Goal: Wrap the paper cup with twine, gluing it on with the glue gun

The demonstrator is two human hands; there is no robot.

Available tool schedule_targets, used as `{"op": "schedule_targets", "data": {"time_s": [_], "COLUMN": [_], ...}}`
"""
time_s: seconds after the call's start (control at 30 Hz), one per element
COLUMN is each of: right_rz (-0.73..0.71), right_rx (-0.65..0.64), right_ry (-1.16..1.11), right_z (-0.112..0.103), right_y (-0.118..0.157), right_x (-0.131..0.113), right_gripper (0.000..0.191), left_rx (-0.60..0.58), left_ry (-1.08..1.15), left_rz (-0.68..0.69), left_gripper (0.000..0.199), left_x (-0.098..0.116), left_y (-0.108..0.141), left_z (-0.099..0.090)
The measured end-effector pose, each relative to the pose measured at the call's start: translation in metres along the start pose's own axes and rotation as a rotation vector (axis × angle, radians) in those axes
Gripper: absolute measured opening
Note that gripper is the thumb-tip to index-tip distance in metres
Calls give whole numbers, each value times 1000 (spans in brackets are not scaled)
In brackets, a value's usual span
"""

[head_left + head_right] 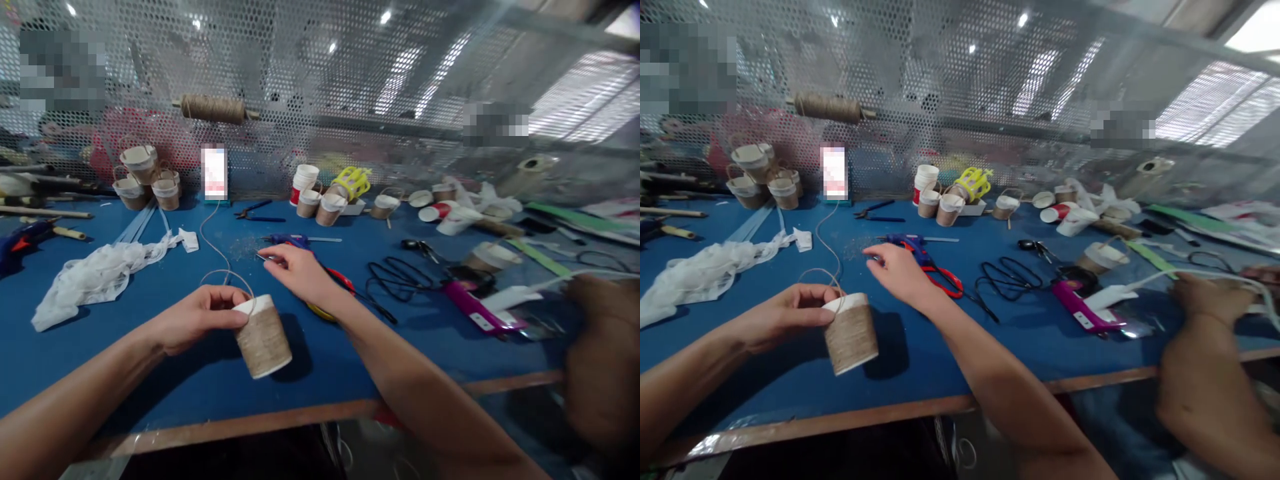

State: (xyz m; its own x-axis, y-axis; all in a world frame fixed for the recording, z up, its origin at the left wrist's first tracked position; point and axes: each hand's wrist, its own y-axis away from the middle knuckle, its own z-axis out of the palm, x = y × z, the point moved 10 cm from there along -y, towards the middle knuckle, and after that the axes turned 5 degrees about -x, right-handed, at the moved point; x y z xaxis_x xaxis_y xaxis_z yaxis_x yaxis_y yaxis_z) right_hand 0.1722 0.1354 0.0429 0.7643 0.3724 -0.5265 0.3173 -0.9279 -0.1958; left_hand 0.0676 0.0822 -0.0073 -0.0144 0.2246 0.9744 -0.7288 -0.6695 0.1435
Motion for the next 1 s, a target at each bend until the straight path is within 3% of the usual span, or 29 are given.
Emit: {"op": "schedule_targets", "data": {"time_s": [0.1,0.17,0.3,0.4,0.5,0.6,0.63,0.67,0.73,0.8,1.0], "right_rz": [223,338,485,525,500,408,368,314,281,230,212], "right_rx": [95,76,-52,-48,54,185,226,230,88,31,-76], "right_ry": [151,204,200,150,72,-39,-105,-324,-587,-644,-341], "right_z": [-32,-40,-24,-16,-28,-52,-59,-58,-43,-36,-19], "right_y": [-6,-12,-24,-26,-21,-6,1,7,17,28,50], "right_x": [44,72,114,123,114,87,77,67,49,31,7], "right_gripper": [22,14,16,18,16,31,31,28,18,18,19], "left_rx": [109,148,208,242,241,210,195,183,180,209,341], "left_ry": [-39,-105,-272,-363,-395,-439,-455,-467,-472,-438,-363], "left_rz": [87,139,208,225,205,189,185,180,168,166,248], "left_gripper": [15,16,17,17,17,18,19,18,18,17,17], "left_x": [4,6,12,15,14,13,12,12,10,9,15], "left_y": [-1,-2,-3,-3,-4,-5,-5,-5,-6,-6,-4], "left_z": [-14,-18,-24,-28,-31,-31,-31,-30,-31,-34,-42]}}
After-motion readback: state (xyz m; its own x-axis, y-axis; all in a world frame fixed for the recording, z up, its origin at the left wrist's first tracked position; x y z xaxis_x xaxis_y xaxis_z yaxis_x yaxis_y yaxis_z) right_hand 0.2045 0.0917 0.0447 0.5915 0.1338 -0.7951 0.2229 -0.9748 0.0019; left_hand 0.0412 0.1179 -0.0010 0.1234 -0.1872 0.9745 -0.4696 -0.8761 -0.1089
